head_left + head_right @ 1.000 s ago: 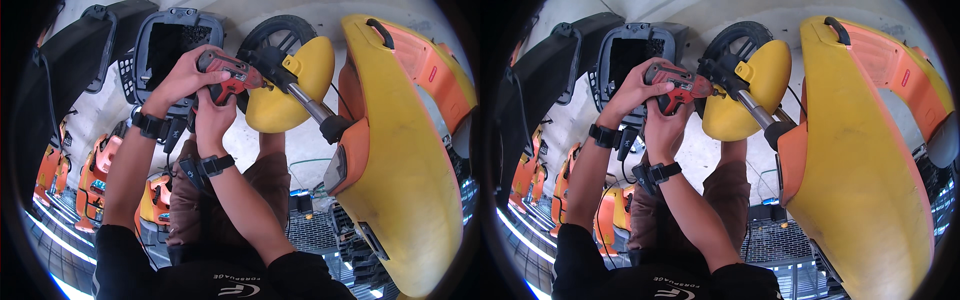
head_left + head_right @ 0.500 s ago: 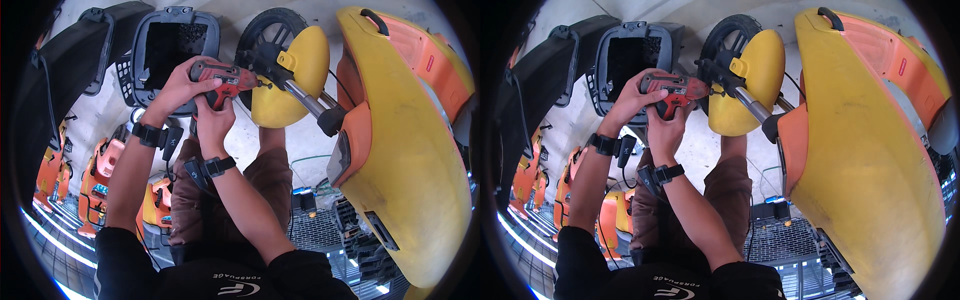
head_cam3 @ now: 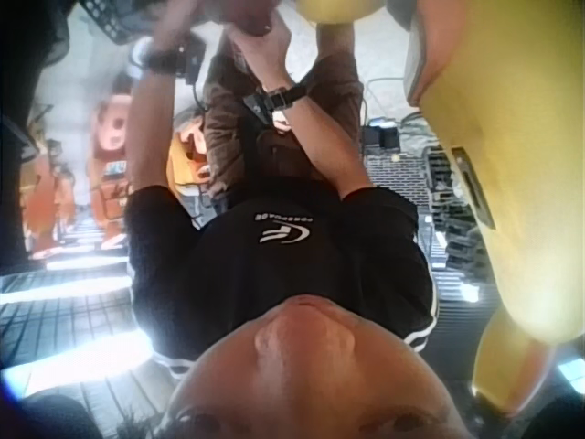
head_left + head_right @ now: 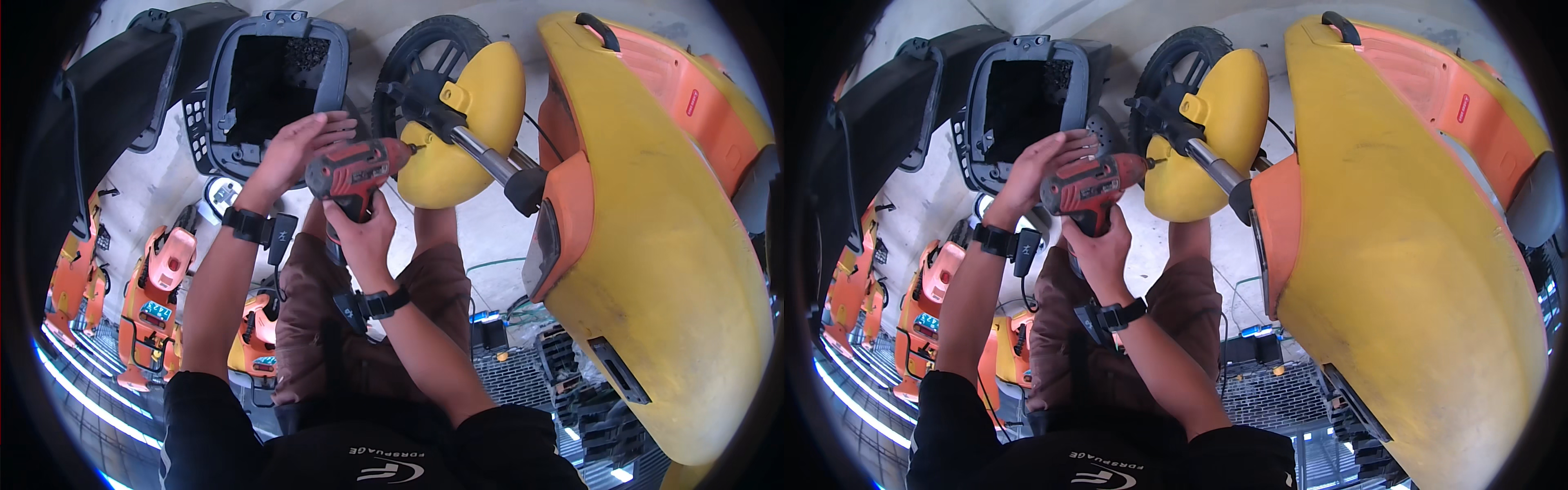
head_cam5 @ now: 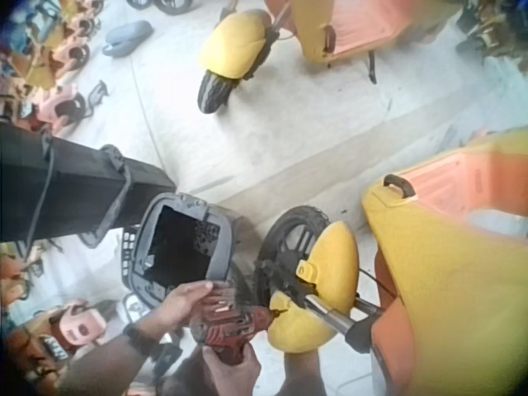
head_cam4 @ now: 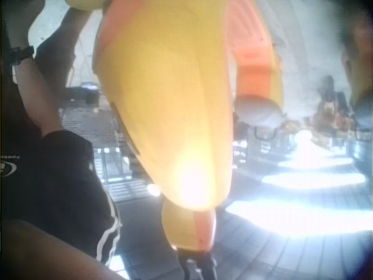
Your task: The person uses a power drill to remove and install components on the front of a yellow scooter, including a plastic panel and a basket, while surrounded by many other scooters.
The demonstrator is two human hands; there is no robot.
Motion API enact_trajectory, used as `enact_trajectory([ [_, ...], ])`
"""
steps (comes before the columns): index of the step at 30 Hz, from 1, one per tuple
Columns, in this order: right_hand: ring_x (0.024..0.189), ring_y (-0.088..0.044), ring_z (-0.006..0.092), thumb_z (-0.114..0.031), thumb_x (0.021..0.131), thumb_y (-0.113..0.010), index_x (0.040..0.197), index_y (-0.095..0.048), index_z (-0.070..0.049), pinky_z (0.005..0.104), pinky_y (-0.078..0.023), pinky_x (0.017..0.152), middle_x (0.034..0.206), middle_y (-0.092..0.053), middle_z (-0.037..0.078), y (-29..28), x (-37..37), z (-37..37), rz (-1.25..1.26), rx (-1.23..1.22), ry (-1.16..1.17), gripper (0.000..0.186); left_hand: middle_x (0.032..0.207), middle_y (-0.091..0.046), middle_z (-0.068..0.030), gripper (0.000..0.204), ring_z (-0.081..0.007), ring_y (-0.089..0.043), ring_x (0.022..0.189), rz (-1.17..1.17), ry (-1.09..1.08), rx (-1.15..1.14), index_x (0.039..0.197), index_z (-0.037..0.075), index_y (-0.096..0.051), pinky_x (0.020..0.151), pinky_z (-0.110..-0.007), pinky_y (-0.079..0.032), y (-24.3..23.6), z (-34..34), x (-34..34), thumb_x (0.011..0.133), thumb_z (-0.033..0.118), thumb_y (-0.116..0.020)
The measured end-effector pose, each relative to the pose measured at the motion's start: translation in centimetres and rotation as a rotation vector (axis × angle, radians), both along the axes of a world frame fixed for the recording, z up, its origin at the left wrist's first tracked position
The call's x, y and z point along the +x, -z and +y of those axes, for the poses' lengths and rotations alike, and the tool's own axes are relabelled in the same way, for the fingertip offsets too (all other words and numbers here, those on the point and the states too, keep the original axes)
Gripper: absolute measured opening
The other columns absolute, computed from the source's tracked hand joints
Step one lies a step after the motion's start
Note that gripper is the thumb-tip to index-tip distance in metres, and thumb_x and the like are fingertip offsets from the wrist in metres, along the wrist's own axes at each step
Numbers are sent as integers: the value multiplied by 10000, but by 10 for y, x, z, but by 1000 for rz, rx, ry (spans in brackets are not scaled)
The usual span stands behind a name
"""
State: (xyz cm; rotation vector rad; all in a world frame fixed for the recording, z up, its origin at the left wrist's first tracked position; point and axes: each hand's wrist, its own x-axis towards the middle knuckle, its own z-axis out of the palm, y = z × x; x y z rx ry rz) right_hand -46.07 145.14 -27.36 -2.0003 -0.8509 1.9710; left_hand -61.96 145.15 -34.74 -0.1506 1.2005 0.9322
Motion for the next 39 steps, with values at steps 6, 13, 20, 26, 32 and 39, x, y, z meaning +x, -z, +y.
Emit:
enact_trajectory([
  [6, 706, -628, 128, -128, 725, -769, 1013, -570, 22, 264, -505, 684, 865, -651, 72, -19, 57, -7, 189, -228, -38, 380, 1203, -607, -169, 391, -226, -594, 1130, -40, 328, -40, 1274, -59, -514, 994, -323, -458, 13, 19, 39, 1009, 223, -455],
  [13, 714, -651, 149, -36, 709, -702, 1150, -488, 28, 280, -529, 691, 922, -639, 93, -42, 100, 13, 476, -534, -101, 495, 1172, -609, -159, 384, -229, -618, 1046, -10, 31, -204, 1285, -44, -492, 926, -331, -492, 12, -44, 80, 978, 186, -505],
  [20, 870, -644, 238, -288, 800, -639, 1196, -514, 25, 340, -521, 753, 978, -640, 143, -60, 156, 14, 667, -450, -481, 520, 987, -625, -148, 658, -208, -615, 933, 20, -123, -367, 1126, -81, -536, 786, -305, -516, 49, -70, 175, 881, 526, -604],
  [26, 903, -635, 246, -251, 812, -634, 1223, -486, 64, 334, -527, 766, 980, -632, 156, -95, 180, 37, 529, -787, -82, 538, 936, -672, -91, 482, -140, -654, 836, -81, -420, -240, 1085, -45, -591, 761, -304, -532, 55, -61, 198, 926, 411, -604],
  [32, 839, -621, 239, -197, 839, -638, 1250, -445, 114, 318, -519, 676, 858, -614, 144, -102, 223, -10, 446, -456, -363, 551, 892, -682, -103, 507, -158, -665, 770, 74, -148, -98, 1005, -92, -638, 715, -257, -530, 54, -28, 143, 877, 397, -677],
  [39, 855, -574, 189, -127, 678, -773, 1292, -412, 33, 350, -453, 810, 882, -589, 98, -83, 219, -73, 699, -279, -260, 730, 837, -681, -139, 506, -145, -661, 749, 336, -476, 55, 1108, -83, -544, 629, -241, -509, 35, -19, 148, 808, 260, -765],
])
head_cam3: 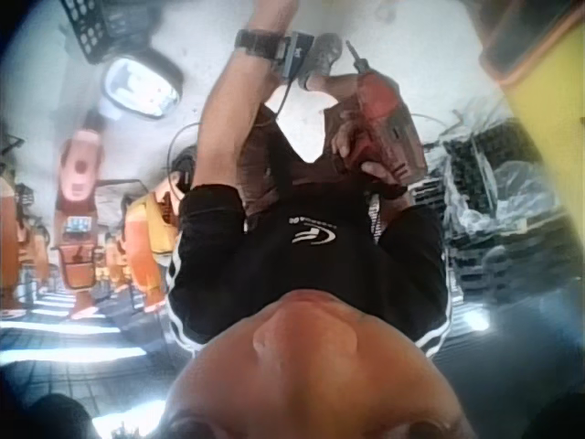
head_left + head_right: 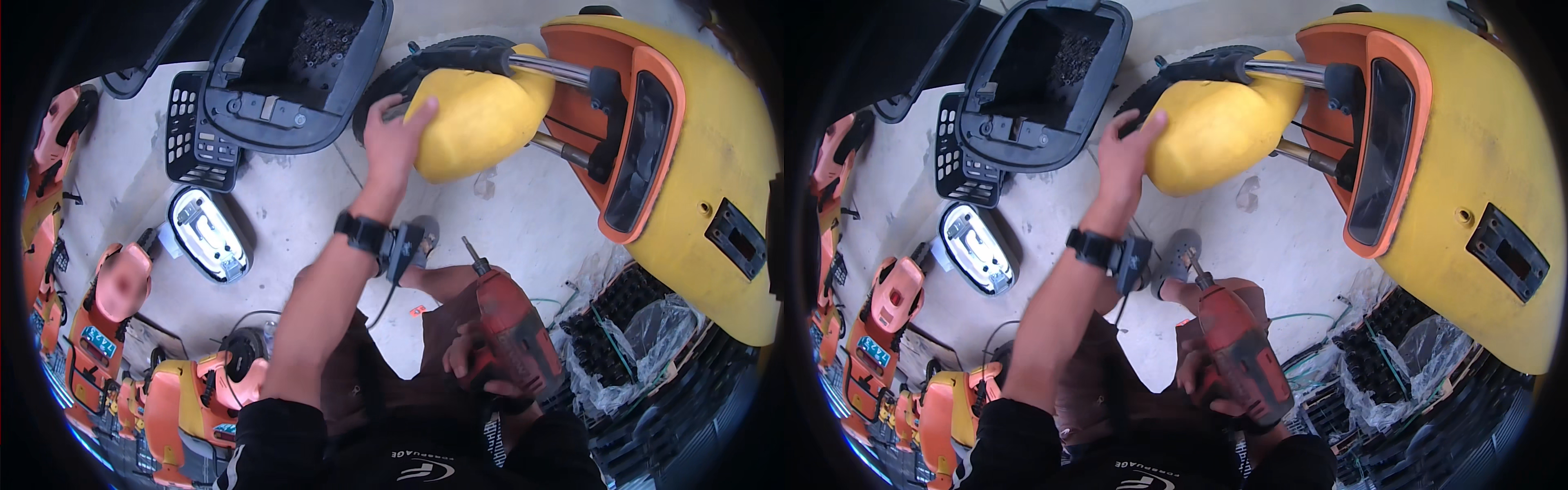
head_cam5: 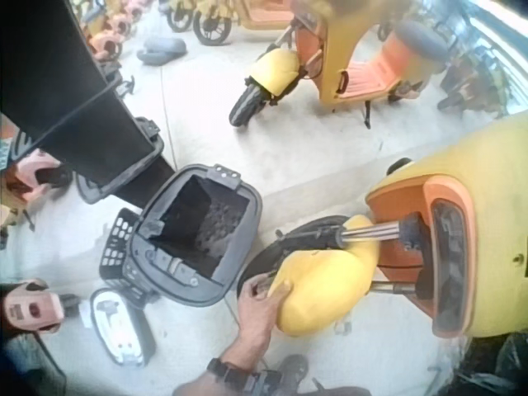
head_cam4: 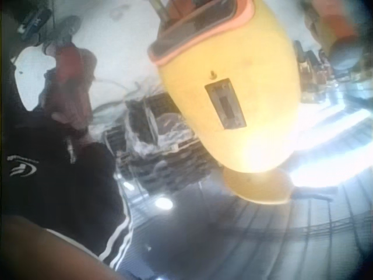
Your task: The person uses a power drill to remove and install components on the front of a yellow scooter, including a plastic panel and a basket, while surrounded by many other scooters.
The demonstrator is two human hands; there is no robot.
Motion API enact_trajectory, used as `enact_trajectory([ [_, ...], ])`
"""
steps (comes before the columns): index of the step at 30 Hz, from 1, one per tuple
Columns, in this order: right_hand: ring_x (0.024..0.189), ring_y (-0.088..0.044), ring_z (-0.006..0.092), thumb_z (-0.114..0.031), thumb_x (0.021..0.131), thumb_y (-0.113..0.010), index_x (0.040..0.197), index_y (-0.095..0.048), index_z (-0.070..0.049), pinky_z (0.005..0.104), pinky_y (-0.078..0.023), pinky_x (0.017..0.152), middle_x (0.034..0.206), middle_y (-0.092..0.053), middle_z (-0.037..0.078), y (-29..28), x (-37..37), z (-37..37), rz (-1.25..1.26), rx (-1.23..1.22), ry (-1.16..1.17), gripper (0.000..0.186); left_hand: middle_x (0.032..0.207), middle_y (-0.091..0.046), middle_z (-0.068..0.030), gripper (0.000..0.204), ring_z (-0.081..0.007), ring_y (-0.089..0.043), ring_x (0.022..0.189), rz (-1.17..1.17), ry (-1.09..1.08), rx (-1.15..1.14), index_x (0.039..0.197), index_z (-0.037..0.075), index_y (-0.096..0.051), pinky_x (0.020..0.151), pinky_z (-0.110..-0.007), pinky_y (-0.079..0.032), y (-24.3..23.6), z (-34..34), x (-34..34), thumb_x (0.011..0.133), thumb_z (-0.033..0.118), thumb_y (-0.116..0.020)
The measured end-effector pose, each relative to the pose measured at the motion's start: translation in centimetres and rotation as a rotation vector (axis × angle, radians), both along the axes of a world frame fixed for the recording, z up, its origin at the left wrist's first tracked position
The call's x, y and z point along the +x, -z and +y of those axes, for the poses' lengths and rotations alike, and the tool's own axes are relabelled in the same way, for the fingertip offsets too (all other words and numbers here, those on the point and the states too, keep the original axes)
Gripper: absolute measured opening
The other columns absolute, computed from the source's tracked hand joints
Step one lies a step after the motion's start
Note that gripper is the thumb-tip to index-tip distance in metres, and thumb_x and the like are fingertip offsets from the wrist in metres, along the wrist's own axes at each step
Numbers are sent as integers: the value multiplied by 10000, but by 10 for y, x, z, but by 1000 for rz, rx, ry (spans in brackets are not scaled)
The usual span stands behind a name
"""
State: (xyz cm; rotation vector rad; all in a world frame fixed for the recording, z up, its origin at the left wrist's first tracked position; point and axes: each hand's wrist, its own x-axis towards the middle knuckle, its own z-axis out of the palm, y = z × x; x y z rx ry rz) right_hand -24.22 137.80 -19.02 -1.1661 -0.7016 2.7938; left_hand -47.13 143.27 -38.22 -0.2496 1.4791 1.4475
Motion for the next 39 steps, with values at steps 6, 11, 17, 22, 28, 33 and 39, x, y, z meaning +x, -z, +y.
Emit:
enact_trajectory([
  [6, 882, -555, 212, -126, 683, -741, 1278, -401, 0, 411, -433, 896, 926, -504, 71, 76, 26, -21, -88, 8, 286, 697, 822, -695, -130, 475, -116, -655, 691, 196, 95, 108, 1165, -2, -481, 569, -208, -487, -3, -25, 20, 792, 74, -765],
  [11, 836, -550, 209, -155, 667, -718, 1284, -383, -4, 394, -439, 836, 918, -510, 74, 157, 53, -7, 35, 157, 495, 718, 844, -694, -133, 466, -143, -654, 707, 358, -4, 333, 1190, -19, -482, 619, -240, -518, -13, 3, -15, 811, 52, -743],
  [17, 754, -556, 203, -179, 736, -660, 1269, -417, 17, 381, -463, 783, 846, -511, 64, 233, 43, 8, 13, 315, 609, 618, 1178, -589, -204, 478, -244, -602, 1052, 338, 140, 305, 1297, -57, -484, 884, -322, -496, -4, 61, -77, 873, 84, -653],
  [22, 778, -583, 201, -128, 719, -639, 1250, -427, 45, 353, -468, 773, 849, -541, 73, 229, 16, 23, 117, 452, 481, 597, 1172, -599, -187, 425, -261, -606, 1044, 258, 164, 214, 1268, -64, -504, 894, -341, -508, -9, 83, -102, 894, 97, -624],
  [28, 750, -590, 201, -112, 705, -606, 1208, -441, 62, 346, -475, 751, 825, -547, 77, 246, -30, 29, 266, 460, 568, 558, 1027, -654, -165, 199, -253, -654, 896, 127, 100, 160, 1053, -28, -594, 800, -362, -547, -2, 80, -101, 907, 104, -618],
  [33, 727, -598, 185, -96, 711, -590, 1156, -488, 39, 330, -486, 712, 806, -556, 68, 269, -47, 26, 351, 397, 677, 476, 1015, -665, -161, 218, -253, -660, 877, 145, 133, 139, 1055, -29, -603, 793, -350, -547, -1, 75, -99, 923, 145, -608],
  [39, 707, -599, 207, -88, 723, -581, 1108, -503, 26, 346, -493, 703, 812, -550, 77, 281, -52, 29, 522, 217, 728, 408, 1091, -628, -182, 271, -266, -633, 976, 189, 236, 146, 1131, -43, -565, 865, -372, -529, -3, 74, -100, 934, 143, -583],
])
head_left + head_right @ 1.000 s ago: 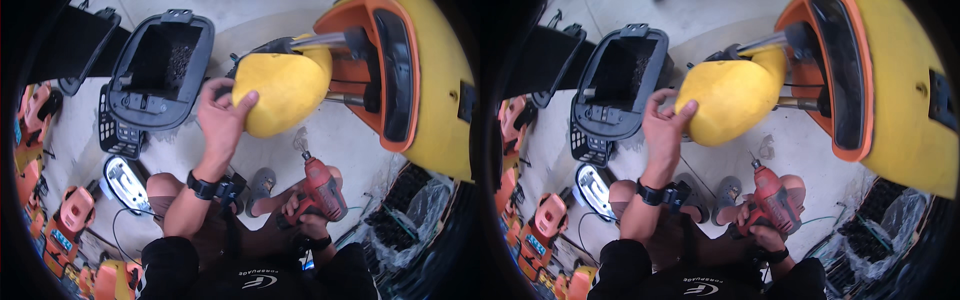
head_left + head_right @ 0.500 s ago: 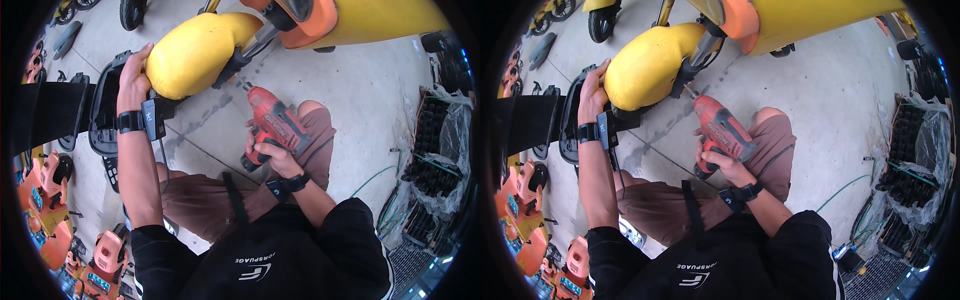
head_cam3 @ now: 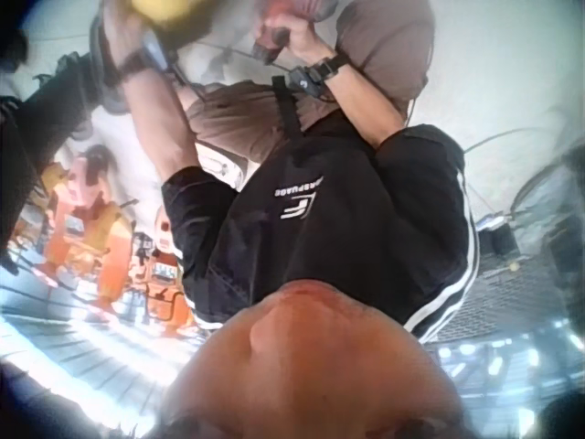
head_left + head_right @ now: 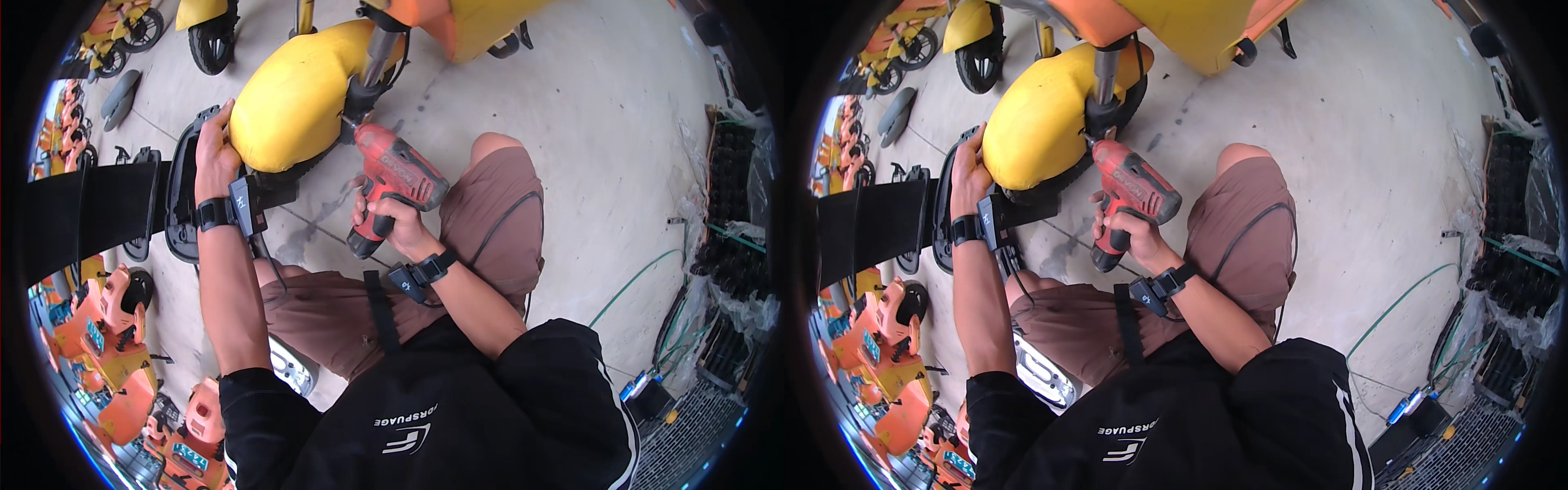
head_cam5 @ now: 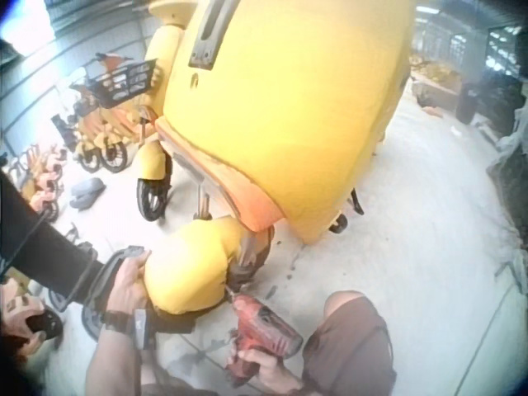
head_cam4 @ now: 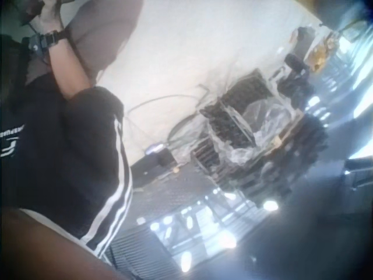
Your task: The person uses a power drill to remove and install components on the front of a yellow scooter, including a plastic panel and a basket, while surrounded by many other scooters.
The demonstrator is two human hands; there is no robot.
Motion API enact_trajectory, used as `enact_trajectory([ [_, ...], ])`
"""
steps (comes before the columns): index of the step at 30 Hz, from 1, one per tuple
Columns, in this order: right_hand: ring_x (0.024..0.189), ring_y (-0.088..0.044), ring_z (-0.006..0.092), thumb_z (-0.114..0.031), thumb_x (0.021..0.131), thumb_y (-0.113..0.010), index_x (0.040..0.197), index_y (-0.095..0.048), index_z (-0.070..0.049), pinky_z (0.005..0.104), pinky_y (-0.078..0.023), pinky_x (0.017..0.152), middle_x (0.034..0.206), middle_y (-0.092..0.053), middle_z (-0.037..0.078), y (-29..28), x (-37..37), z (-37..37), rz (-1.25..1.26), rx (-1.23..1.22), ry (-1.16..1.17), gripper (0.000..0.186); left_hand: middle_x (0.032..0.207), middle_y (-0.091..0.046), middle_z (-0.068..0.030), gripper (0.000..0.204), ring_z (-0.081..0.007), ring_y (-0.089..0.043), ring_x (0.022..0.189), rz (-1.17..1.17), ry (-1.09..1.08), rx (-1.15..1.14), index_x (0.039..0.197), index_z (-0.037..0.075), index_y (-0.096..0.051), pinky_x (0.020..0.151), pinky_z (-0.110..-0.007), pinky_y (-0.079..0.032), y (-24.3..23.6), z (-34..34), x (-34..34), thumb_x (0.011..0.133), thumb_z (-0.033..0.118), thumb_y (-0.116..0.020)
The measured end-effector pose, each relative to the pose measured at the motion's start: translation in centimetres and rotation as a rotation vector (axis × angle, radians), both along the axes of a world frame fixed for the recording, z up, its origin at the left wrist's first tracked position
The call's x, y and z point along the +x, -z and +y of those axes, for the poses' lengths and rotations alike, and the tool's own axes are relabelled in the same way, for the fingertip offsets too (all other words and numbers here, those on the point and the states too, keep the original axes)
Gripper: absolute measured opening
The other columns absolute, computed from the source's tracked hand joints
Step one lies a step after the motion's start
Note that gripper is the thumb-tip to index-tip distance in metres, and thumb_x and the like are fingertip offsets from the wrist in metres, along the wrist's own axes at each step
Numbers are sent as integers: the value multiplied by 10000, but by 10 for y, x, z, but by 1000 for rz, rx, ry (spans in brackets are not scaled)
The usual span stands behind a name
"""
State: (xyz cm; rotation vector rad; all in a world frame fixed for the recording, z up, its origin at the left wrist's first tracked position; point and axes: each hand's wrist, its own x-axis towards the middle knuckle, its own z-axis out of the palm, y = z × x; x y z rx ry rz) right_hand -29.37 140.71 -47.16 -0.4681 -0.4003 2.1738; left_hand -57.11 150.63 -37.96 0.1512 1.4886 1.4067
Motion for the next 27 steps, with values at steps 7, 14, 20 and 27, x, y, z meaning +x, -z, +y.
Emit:
enact_trajectory([
  [7, 706, -589, 212, -113, 722, -574, 1049, -501, 17, 363, -487, 719, 806, -543, 82, -14, 2, 1, 38, -39, -30, 360, 1121, -626, -181, 250, -277, -629, 994, -55, 33, 50, 1125, -40, -559, 891, -379, -523, 6, -2, -9, 956, 143, -547],
  [14, 712, -513, 178, -207, 712, -573, 965, -506, -50, 349, -427, 792, 788, -511, 47, -33, -1, -2, 408, -347, -17, 306, 1147, -623, -180, 272, -282, -623, 1020, -41, -17, 43, 1144, -41, -558, 909, -394, -515, 12, -3, -10, 960, 159, -542],
  [20, 718, -489, 149, -230, 740, -557, 960, -502, -51, 321, -422, 784, 784, -480, 17, -41, -5, 1, 527, -483, 18, 289, 1181, -610, -188, 301, -297, -607, 1060, -16, -11, 34, 1172, -39, -554, 932, -415, -500, 11, -3, -10, 966, 180, -532],
  [27, 722, -523, 176, -231, 733, -568, 961, -507, -49, 330, -439, 787, 773, -520, 29, -45, 0, 5, 617, -496, 54, 299, 1175, -619, -171, 285, -289, -613, 1046, 13, -2, 55, 1169, -22, -563, 931, -415, -501, 19, -1, -16, 976, 181, -512],
])
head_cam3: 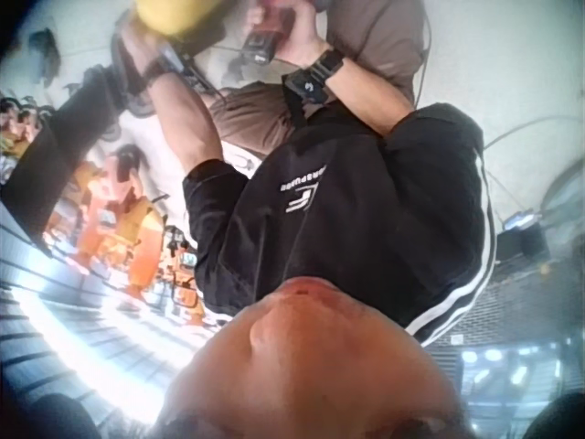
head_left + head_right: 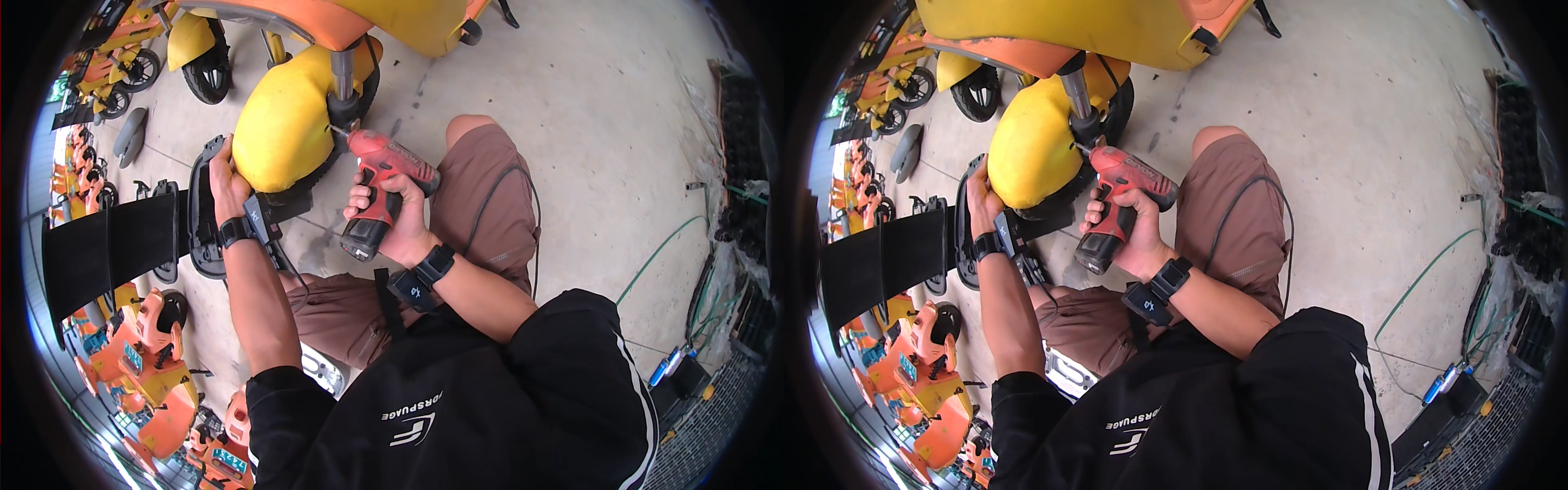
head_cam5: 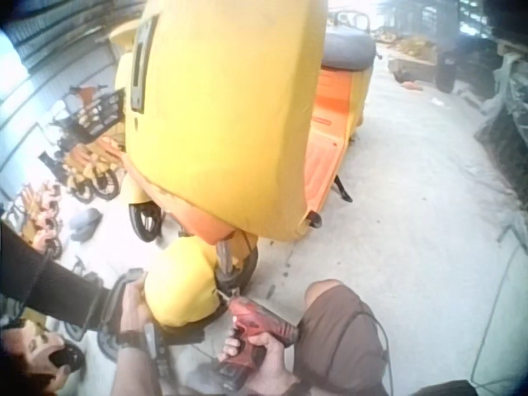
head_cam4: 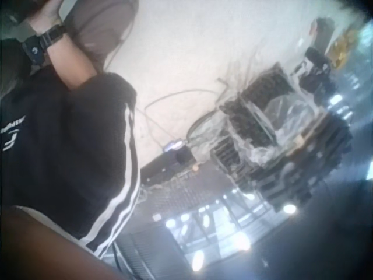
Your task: The person uses a power drill to remove and install components on the front of a yellow scooter, including a plastic panel and a basket, while surrounded by many other scooters.
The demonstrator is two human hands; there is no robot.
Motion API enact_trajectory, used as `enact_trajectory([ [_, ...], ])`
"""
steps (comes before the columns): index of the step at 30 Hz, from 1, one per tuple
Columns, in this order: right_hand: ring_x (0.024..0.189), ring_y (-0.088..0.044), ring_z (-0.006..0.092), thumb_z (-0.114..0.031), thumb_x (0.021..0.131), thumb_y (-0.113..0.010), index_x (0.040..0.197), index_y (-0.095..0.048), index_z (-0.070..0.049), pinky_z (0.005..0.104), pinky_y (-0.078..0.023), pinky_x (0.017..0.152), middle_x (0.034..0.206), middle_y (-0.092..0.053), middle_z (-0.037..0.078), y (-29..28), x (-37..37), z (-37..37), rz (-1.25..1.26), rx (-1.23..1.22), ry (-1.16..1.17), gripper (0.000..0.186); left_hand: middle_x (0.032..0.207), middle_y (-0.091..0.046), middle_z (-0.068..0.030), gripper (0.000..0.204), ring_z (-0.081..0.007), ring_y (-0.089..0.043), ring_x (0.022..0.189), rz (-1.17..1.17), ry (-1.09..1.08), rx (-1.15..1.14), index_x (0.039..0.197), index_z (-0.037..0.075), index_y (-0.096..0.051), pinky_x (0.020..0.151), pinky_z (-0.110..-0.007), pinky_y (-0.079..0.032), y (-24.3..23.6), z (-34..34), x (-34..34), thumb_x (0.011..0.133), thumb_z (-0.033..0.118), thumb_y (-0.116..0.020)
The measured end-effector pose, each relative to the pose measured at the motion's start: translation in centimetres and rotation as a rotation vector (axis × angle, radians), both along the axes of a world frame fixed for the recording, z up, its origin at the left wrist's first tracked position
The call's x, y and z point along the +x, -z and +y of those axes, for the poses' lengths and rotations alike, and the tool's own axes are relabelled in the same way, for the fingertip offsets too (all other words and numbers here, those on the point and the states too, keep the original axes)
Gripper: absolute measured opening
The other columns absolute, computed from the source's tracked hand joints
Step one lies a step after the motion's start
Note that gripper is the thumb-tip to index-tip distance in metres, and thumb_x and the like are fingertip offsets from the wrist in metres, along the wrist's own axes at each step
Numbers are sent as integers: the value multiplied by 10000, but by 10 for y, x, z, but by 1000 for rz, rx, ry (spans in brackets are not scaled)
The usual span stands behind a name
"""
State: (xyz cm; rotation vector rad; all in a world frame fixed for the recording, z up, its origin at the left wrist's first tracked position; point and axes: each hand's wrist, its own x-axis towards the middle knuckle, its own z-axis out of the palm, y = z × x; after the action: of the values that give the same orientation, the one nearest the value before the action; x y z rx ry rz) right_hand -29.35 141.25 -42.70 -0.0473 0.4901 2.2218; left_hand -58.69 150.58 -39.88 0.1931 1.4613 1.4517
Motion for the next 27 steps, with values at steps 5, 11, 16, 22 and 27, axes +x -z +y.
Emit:
enact_trajectory([
  [5, 712, -501, 169, -226, 734, -558, 1018, -508, -24, 322, -427, 789, 753, -506, 30, -4, -1, -2, -102, 33, -46, 351, 1178, -619, -169, 298, -290, -607, 1060, -9, -1, -57, 1177, -16, -563, 942, -436, -490, -1, -6, -2, 987, 200, -487],
  [11, 709, -506, 188, -236, 727, -554, 1031, -504, -17, 353, -423, 786, 772, -508, 47, 5, 3, -7, -194, 150, -86, 378, 1203, -605, -173, 312, -299, -597, 1084, 28, -16, -46, 1192, -11, -553, 948, -448, -487, -1, -7, 4, 991, 218, -484],
  [16, 703, -502, 187, -239, 729, -549, 1027, -500, -17, 352, -425, 782, 780, -509, 48, 6, 0, -5, -218, 144, -73, 374, 1208, -603, -174, 317, -294, -598, 1085, -10, 34, -33, 1200, -7, -548, 948, -450, -486, 2, -6, -2, 993, 224, -482],
  [22, 700, -499, 177, -243, 730, -548, 1010, -504, -19, 344, -426, 774, 772, -511, 37, 3, 0, -4, -197, 117, -63, 361, 1195, -615, -173, 317, -299, -605, 1077, -3, 64, -26, 1189, -16, -554, 946, -449, -489, -1, -7, -1, 992, 222, -482],
  [27, 704, -512, 161, -239, 735, -559, 1006, -503, -24, 321, -438, 775, 786, -518, 26, -7, 1, -1, -70, 37, -41, 350, 1194, -616, -174, 320, -301, -608, 1074, -30, 37, -32, 1186, -21, -555, 945, -449, -491, -1, -6, -2, 991, 223, -485],
])
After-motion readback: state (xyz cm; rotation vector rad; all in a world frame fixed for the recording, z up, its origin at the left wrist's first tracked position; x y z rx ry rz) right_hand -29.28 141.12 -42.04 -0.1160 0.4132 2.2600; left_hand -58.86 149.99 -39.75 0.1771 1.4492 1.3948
